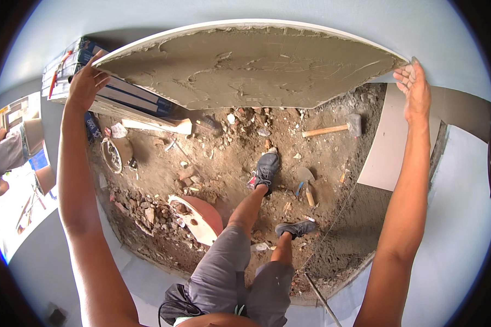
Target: The person spreads wet cement on the floor using a trowel and a straightedge, then places a large tile onto the prepared area. They use a rubber mallet to tap the tile into place and adjust its alignment.
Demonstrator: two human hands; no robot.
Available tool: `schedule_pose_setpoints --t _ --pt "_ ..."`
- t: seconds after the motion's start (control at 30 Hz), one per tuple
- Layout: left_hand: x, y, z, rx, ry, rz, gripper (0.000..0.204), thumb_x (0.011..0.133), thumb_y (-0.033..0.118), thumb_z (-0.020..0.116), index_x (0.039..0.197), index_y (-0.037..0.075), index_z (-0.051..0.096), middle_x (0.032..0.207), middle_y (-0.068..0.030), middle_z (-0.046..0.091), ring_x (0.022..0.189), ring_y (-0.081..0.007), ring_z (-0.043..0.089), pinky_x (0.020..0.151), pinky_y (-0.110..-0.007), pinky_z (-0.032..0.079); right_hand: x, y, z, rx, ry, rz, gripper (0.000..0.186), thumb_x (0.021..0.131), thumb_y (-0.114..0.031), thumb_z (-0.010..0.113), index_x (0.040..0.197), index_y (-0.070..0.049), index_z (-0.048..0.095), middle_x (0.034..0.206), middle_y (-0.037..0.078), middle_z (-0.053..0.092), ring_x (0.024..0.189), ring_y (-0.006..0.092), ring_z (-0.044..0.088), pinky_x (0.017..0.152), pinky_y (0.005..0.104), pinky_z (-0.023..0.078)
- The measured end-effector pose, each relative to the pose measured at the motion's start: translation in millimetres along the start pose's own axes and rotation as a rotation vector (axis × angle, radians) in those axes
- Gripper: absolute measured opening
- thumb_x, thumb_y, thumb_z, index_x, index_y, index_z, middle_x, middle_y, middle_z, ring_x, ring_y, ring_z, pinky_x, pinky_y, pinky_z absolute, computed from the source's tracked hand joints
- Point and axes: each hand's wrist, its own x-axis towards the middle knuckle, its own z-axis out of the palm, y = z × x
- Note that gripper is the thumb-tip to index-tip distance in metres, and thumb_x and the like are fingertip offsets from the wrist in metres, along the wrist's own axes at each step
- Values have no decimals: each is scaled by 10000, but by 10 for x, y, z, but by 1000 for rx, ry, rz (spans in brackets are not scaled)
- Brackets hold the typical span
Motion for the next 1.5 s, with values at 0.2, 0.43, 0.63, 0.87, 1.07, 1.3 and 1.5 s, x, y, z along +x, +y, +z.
schedule_pose_setpoints --t 0.2,0.43,0.63,0.87,1.07,1.3,1.5 --pt "-416 -256 -492 393 -230 25 341 977 264 568 1205 21 641 1207 -94 608 1029 -182 621 896 -320 521 -623 -155 -129 -476 104 13 529 929 -520 590 891 2 663 723 44 550 719 151 525 705 319 428" --pt "-783 -246 9 1272 -461 -371 569 858 561 635 1068 43 737 794 -133 719 793 -253 687 794 -350 545 -1448 113 -297 -505 235 -161 356 951 -290 571 784 22 609 633 33 478 630 130 443 591 322 382" --pt "-690 -885 259 1515 -663 -338 604 939 547 491 1030 -8 712 975 -236 700 888 -347 683 834 -405 509 -1851 264 -426 -578 265 -169 268 934 -118 584 718 33 532 589 17 446 581 93 394 535 290 362" --pt "-1084 -845 466 1381 -538 -502 696 971 576 426 971 -66 694 871 -280 689 859 -390 686 792 -446 511 -1793 -157 -620 -962 -224 47 225 903 -153 656 792 38 614 661 104 587 621 215 571 621 354 465" --pt "-1138 -1661 -72 1115 -384 -582 724 963 587 452 1024 -99 677 960 -294 690 940 -385 684 849 -424 494 -953 359 -111 -1406 -750 319 373 876 -327 651 1042 6 687 1048 196 691 1011 357 660 892 435 515" --pt "-1579 -1553 245 1155 -394 -525 713 988 577 407 1128 -78 652 1046 -286 685 1035 -336 666 891 -410 484 -1159 1358 195 -1272 -616 429 287 877 -272 581 1035 -82 726 1105 148 705 1043 309 678 874 419 540" --pt "-1878 -2075 121 1032 -283 -494 761 986 607 396 1150 -91 651 1027 -278 690 987 -280 654 850 -419 487 -1563 2037 213 -1083 -217 531 211 825 -169 582 910 -90 757 944 141 736 934 333 709 771 429 558"
